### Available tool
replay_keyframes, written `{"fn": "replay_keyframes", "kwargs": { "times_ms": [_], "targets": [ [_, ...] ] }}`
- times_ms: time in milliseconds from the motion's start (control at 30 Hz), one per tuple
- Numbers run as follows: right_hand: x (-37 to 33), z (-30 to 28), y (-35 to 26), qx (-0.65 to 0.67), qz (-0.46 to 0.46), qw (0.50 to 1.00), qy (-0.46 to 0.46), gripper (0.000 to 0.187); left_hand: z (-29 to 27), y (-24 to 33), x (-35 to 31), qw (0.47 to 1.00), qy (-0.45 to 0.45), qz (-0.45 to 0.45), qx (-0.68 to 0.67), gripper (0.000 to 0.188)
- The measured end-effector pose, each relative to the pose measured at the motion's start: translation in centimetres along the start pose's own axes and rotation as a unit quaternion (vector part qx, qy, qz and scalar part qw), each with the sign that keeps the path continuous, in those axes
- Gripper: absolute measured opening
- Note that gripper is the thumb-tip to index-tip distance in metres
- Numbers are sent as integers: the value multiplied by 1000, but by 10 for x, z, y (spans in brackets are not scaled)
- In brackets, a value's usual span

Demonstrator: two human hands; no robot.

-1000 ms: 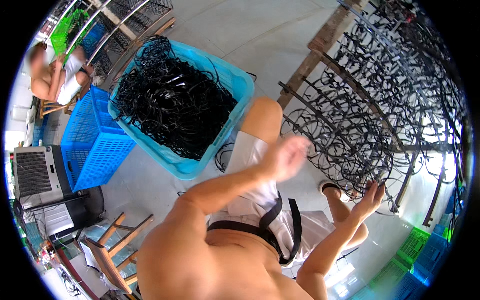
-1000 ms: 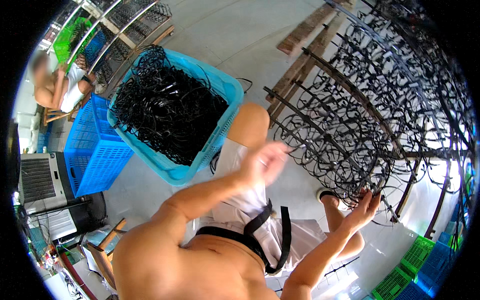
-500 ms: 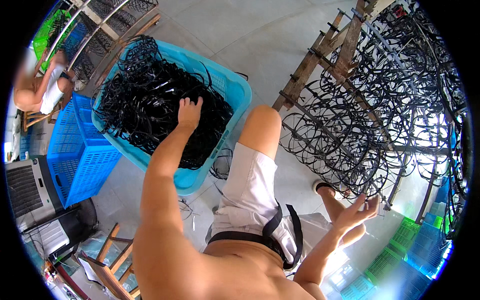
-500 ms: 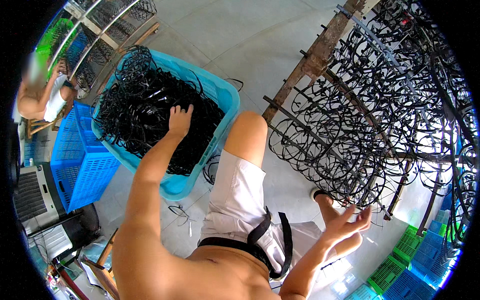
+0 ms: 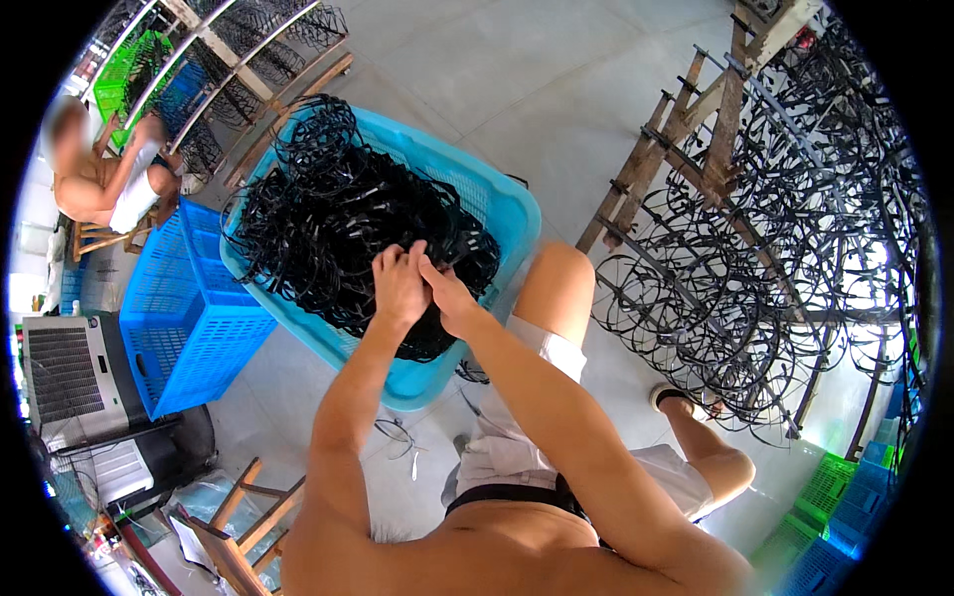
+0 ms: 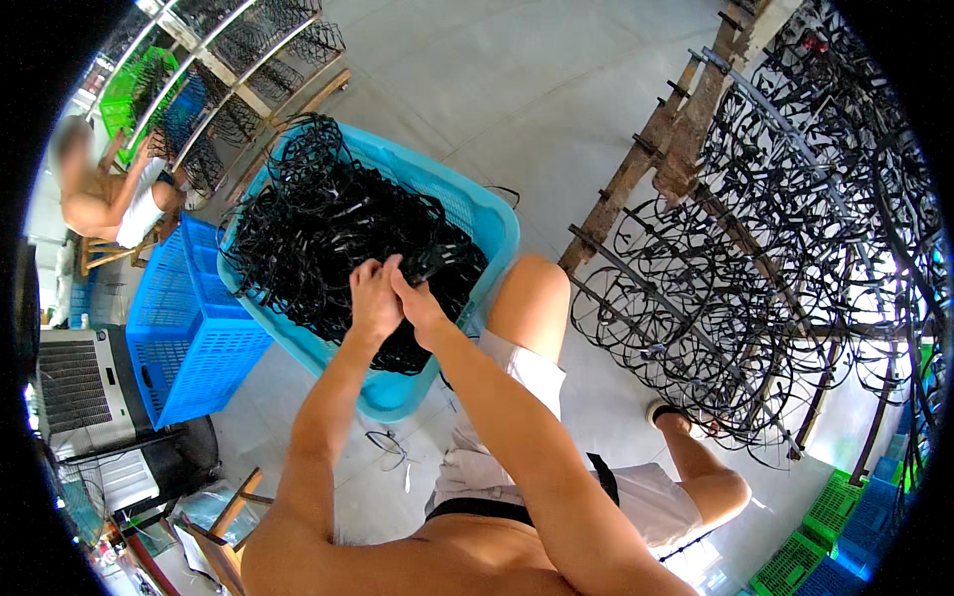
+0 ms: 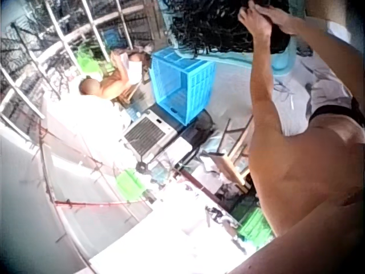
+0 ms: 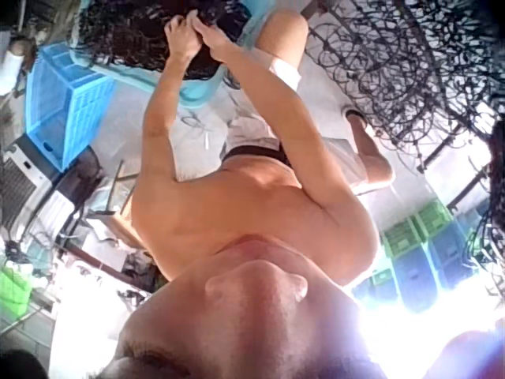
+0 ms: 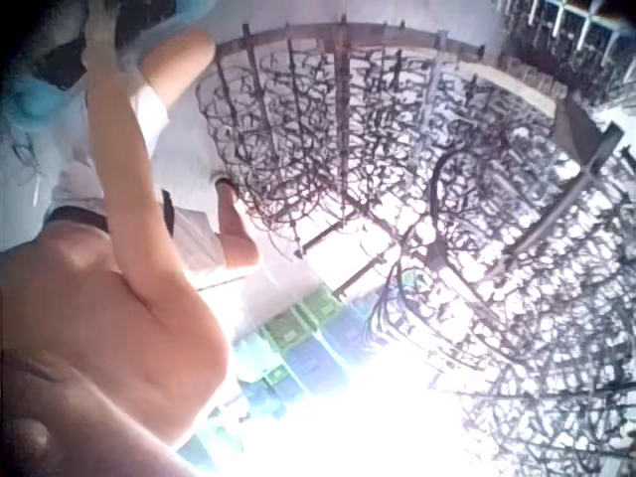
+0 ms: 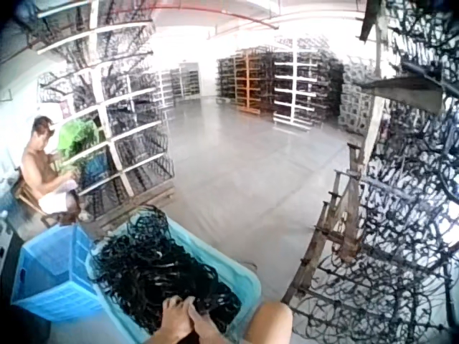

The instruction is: The person sits on a chair and repeatedly picks up black wire loops from a blue basket. They attach each loop to a metal rack using a small metal clip, then place the clip into the rack. The process is repeated continuously.

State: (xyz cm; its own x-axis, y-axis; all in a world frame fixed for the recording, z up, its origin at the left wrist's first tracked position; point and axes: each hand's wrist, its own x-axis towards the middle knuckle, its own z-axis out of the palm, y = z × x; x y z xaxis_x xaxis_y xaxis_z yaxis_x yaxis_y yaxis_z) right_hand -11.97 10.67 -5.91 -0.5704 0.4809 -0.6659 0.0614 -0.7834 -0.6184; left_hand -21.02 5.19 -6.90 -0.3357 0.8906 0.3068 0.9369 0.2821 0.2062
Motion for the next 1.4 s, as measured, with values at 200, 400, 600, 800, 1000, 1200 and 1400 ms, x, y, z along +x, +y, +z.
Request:
{"fn": "replay_keyframes", "kwargs": {
  "times_ms": [200,400,600,800,1000,1200,1400],
  "targets": [
    [54,-27,23,144,37,989,26,25,-22,-23,-11,989,-71,-14,-132,94],
    [66,-42,23,-145,-102,978,111,41,-9,-51,-26,979,-190,-54,-41,88],
    [67,-52,-18,-24,-136,972,190,29,-3,-62,-31,995,28,-34,-88,42],
    [33,-49,-42,143,-133,977,87,23,4,-67,-29,998,-26,-47,-44,35],
    [-22,-59,-97,76,-174,975,113,20,31,-67,-47,982,-142,-62,110,45],
    [-114,-71,-108,53,-115,992,-18,24,-63,18,-2,995,2,-71,-75,31],
    [-207,-107,-125,-26,-75,992,-99,40,-97,153,2,423,-383,-163,-805,65]
  ]
}}
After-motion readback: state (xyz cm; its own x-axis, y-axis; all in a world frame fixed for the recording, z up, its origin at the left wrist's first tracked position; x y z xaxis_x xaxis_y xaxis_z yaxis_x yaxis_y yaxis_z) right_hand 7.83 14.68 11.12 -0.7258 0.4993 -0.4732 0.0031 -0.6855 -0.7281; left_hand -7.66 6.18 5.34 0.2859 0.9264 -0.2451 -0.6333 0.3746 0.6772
